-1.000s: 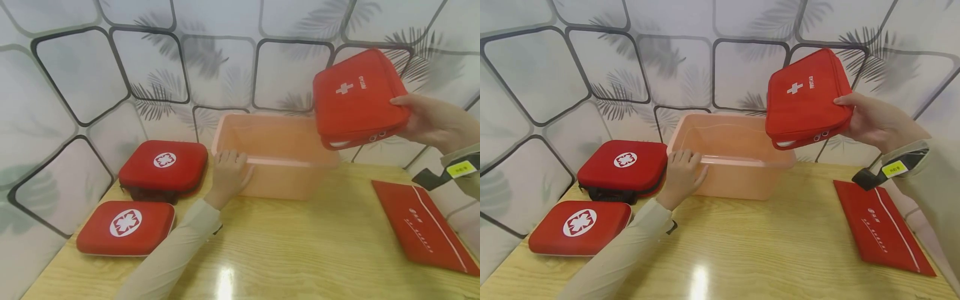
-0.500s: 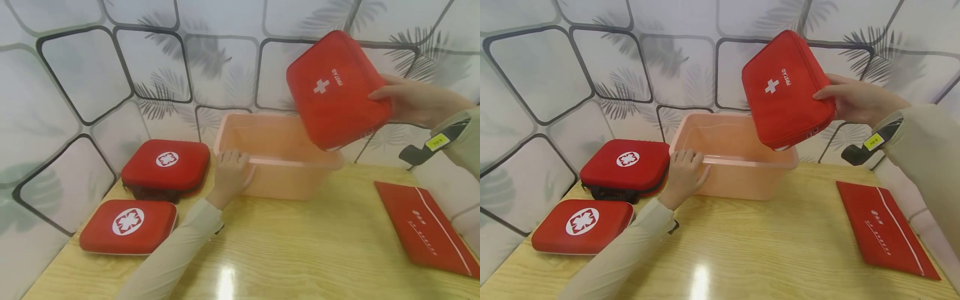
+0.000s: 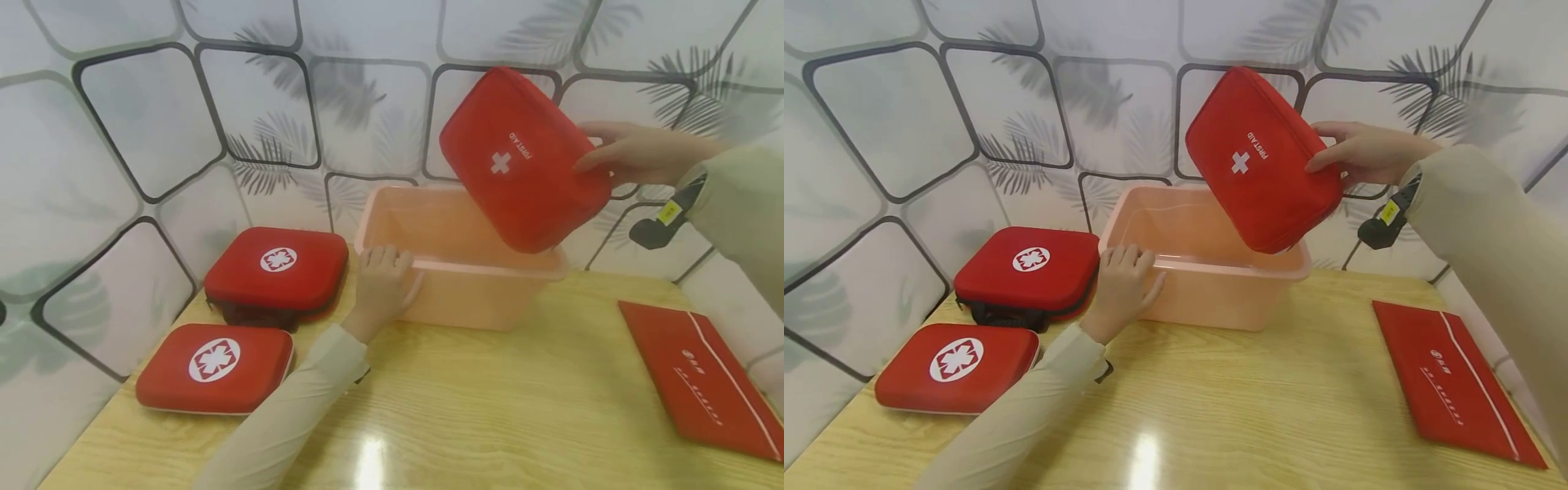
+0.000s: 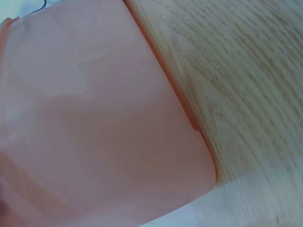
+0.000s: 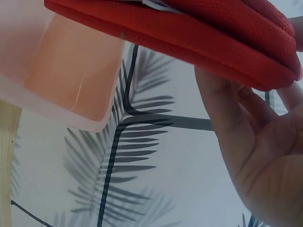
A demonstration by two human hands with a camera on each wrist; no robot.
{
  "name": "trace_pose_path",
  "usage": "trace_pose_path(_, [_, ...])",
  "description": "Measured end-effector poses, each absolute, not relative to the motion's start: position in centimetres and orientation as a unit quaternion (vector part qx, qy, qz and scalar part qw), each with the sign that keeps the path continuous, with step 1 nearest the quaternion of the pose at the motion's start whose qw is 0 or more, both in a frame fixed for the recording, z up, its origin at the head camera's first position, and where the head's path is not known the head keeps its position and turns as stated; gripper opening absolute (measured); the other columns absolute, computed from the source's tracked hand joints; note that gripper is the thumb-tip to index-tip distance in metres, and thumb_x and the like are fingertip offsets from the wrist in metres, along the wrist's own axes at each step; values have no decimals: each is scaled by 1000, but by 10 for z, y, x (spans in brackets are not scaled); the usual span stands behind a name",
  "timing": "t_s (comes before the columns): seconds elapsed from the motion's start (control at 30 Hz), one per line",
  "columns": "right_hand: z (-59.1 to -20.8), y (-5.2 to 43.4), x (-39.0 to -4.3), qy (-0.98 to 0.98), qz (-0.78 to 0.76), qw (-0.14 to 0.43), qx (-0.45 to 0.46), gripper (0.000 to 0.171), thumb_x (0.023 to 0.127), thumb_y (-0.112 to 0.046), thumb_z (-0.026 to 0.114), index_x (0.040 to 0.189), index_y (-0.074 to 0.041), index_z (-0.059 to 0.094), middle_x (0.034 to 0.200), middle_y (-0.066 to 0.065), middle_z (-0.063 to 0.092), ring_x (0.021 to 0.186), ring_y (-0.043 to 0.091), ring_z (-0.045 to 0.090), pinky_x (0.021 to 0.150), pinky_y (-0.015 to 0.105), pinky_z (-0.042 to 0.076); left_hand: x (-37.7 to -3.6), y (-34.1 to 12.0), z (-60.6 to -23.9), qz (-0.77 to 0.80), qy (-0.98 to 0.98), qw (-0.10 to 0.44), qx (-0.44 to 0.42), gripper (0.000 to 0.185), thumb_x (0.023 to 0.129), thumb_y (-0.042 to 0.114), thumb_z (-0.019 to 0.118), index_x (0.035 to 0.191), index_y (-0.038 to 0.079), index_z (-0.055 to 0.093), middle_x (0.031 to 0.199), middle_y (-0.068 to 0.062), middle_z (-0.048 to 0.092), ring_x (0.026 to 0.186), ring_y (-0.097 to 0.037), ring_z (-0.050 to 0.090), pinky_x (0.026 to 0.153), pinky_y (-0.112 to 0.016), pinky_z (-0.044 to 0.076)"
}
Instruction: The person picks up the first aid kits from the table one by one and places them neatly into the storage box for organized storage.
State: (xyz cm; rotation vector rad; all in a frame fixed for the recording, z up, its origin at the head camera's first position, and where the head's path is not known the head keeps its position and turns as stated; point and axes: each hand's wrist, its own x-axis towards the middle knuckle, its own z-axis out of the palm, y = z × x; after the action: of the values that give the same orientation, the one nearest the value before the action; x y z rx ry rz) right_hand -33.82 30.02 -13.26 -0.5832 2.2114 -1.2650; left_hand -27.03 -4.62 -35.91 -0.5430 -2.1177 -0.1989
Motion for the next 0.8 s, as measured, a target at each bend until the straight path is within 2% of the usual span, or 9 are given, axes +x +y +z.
trace_pose_path(0.07, [-134,293,-339,841,-435,249,-203,41,95,-2,45,124,-31,46,107,-7,64,91,19,68,75,39,56,-271,-46,-360,-80,-858,457,-219,29,83,38,59,88,9,58,80,-7,56,82,-25,56,81,-39,40])
trace_pose_path(0.2, [-136,277,-340,872,-387,234,-188,40,94,-7,50,128,-26,41,106,-8,64,91,20,68,76,40,57,-271,-47,-361,-81,-854,464,-220,29,82,38,60,88,10,59,79,-7,57,81,-25,56,81,-39,41])
trace_pose_path(0.4, [-144,258,-347,896,-327,242,-178,54,92,-14,57,140,-15,31,108,-7,61,94,19,67,79,41,56,-271,-47,-360,-81,-851,468,-224,28,83,37,58,88,9,58,80,-7,57,81,-26,56,81,-40,41])
trace_pose_path(0.5, [-150,248,-353,904,-283,249,-200,56,91,-13,57,141,-12,31,115,1,59,96,19,66,80,40,55,-272,-47,-359,-80,-851,468,-224,27,83,36,58,87,10,58,79,-7,57,80,-25,56,80,-40,41])
trace_pose_path(0.57, [-153,241,-354,909,-256,249,-213,58,91,-12,57,142,-12,30,123,7,54,99,19,63,79,38,55,-272,-48,-359,-81,-850,470,-225,26,83,36,59,87,10,58,79,-7,57,80,-25,56,80,-40,41])
trace_pose_path(0.67, [-158,228,-353,910,-232,262,-222,66,90,-10,55,148,-13,23,138,18,39,112,28,54,79,39,54,-272,-48,-358,-80,-851,468,-225,26,83,36,59,87,10,58,79,-6,58,80,-25,56,79,-39,42])
trace_pose_path(0.8, [-164,214,-355,907,-208,290,-223,77,89,-11,56,151,-19,12,149,22,24,126,40,39,79,41,54,-272,-48,-358,-73,-856,462,-222,26,84,36,59,87,10,58,80,-6,58,80,-24,56,78,-38,41])
